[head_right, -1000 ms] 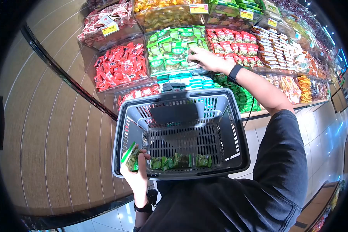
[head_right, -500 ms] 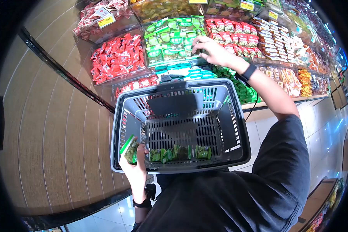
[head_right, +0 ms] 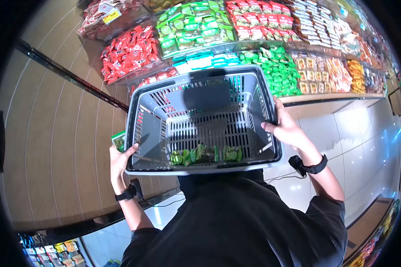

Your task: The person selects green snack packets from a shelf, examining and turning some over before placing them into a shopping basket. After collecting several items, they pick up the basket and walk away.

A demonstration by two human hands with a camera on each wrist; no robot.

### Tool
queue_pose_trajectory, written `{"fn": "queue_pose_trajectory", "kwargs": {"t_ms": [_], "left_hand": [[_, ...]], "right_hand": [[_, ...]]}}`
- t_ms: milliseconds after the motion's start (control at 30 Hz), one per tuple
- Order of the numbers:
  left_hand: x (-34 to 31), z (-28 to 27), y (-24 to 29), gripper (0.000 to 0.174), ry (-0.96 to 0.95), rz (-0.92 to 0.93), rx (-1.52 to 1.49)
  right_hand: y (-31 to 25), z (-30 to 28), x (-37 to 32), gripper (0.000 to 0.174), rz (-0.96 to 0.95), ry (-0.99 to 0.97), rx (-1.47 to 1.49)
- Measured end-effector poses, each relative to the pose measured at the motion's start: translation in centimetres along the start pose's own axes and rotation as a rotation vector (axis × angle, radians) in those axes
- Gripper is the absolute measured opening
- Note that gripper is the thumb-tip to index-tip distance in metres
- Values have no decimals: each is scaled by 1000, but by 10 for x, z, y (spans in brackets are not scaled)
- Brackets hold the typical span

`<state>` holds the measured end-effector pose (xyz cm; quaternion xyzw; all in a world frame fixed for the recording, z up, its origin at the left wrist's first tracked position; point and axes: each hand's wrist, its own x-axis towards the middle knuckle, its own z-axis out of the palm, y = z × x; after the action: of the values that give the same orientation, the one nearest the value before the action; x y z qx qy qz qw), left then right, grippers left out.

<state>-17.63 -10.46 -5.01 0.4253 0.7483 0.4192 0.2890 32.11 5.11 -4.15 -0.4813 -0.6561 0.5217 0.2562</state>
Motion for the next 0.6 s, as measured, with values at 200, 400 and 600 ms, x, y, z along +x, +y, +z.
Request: {"fn": "queue_pose_trajectory", "kwargs": {"t_ms": [200, 400, 600], "left_hand": [[-52, 4, 27, 29, 13, 21, -3], [-122, 13, 26, 27, 61, -13, -34], [-126, 24, 13, 26, -16, -20, 19]], "right_hand": [[15, -1, -58, 86, -149, 129, 52], [48, -2, -116, 86, -71, 146, 12], [16, -27, -101, 85, 112, -122, -189]]}}
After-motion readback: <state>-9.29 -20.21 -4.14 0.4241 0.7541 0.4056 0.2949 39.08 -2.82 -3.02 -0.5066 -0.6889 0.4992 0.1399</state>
